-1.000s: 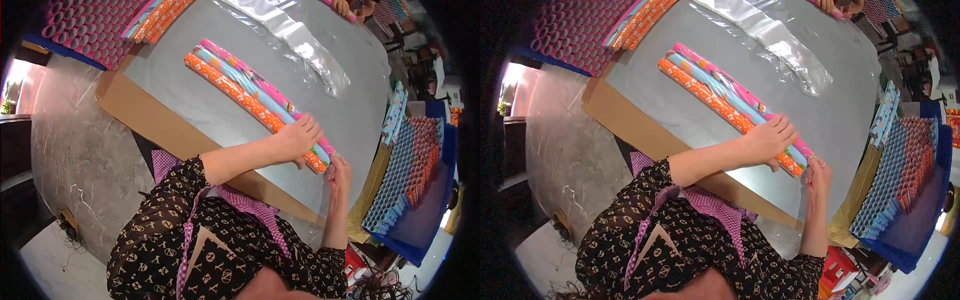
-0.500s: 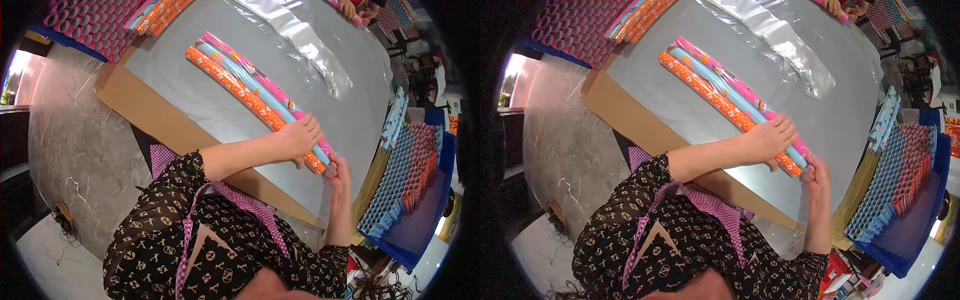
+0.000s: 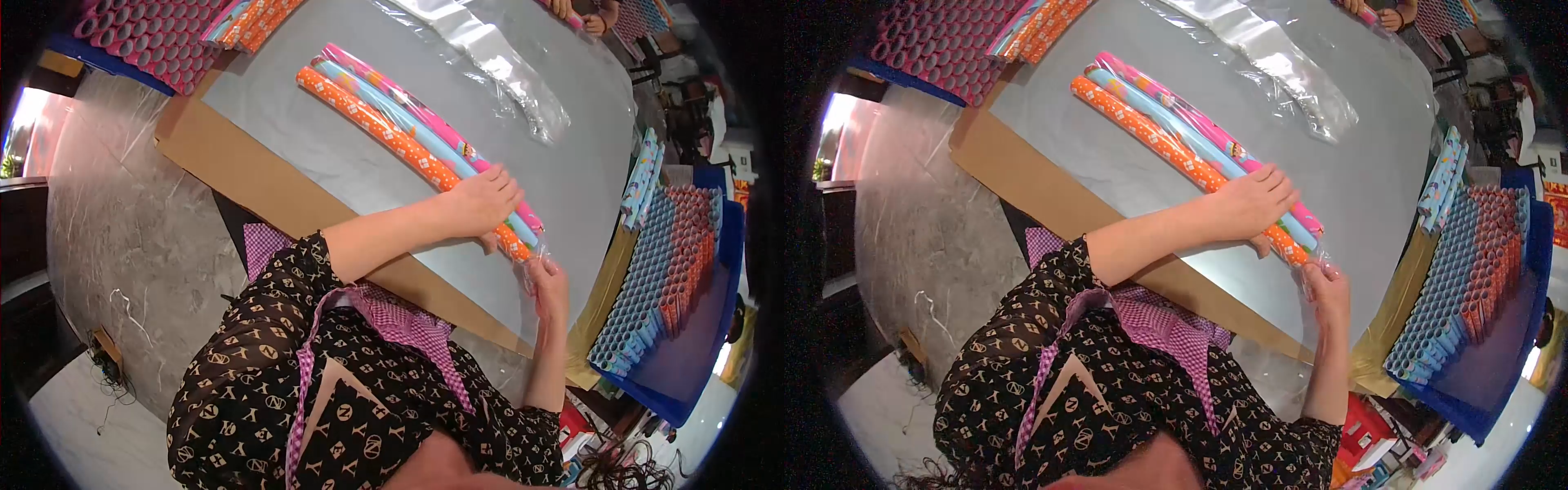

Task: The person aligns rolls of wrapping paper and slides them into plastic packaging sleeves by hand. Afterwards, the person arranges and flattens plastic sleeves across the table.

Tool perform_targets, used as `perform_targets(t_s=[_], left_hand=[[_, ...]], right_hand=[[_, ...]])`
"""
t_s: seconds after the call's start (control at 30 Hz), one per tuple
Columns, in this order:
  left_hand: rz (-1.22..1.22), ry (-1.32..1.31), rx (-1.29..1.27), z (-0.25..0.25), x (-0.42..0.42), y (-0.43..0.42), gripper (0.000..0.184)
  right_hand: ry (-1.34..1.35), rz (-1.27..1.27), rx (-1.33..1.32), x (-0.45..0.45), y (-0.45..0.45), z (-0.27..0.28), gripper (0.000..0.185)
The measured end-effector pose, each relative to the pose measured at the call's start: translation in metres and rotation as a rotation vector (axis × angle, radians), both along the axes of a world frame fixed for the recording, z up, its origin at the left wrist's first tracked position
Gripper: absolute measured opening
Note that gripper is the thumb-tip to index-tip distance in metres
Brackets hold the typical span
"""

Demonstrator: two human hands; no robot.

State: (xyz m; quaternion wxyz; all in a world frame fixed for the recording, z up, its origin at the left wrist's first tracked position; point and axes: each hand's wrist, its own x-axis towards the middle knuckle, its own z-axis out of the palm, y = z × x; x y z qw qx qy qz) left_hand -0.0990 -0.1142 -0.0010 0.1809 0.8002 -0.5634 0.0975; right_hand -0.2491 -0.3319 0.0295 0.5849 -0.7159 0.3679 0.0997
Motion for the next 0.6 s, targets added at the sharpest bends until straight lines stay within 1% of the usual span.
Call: perform_targets(t_s=[0.07,0.13,0.17,0.23,0.3,0.37,0.4,0.47,0.53,0.6], left_hand=[[0.001,-0.005,-0.01,0.0,0.0,-0.001,0.101],[0.004,-0.008,-0.02,0.0,0.001,0.0,0.101],[-0.001,-0.008,-0.026,-0.001,0.002,-0.001,0.1],[-0.02,0.009,-0.034,0.001,0.0,-0.001,0.1],[-0.017,0.083,-0.012,0.005,0.001,-0.001,0.099],[-0.032,0.07,-0.042,0.002,0.003,-0.002,0.098],[-0.027,0.052,-0.069,0.0,0.003,-0.002,0.097],[-0.037,0.062,-0.082,-0.001,0.003,-0.002,0.096],[-0.019,0.025,-0.074,0.001,0.002,-0.003,0.096],[-0.027,0.049,-0.043,0.002,0.001,-0.003,0.096]], right_hand=[[-0.016,0.026,0.0,-0.003,0.01,0.002,0.023],[-0.08,0.023,-0.098,0.0,0.02,0.005,0.023],[-0.077,0.019,-0.099,0.002,0.02,0.003,0.023],[-0.082,0.136,-0.292,0.003,0.019,-0.004,0.014],[-0.065,0.109,-0.296,0.004,0.026,0.001,0.014],[-0.057,0.11,-0.355,0.007,0.034,0.009,0.015],[-0.049,0.097,-0.358,0.007,0.034,0.009,0.015],[-0.065,0.067,-0.228,0.008,0.033,0.007,0.016],[-0.052,0.07,-0.249,0.01,0.032,0.007,0.015],[-0.03,0.068,-0.27,0.012,0.031,0.006,0.014]])
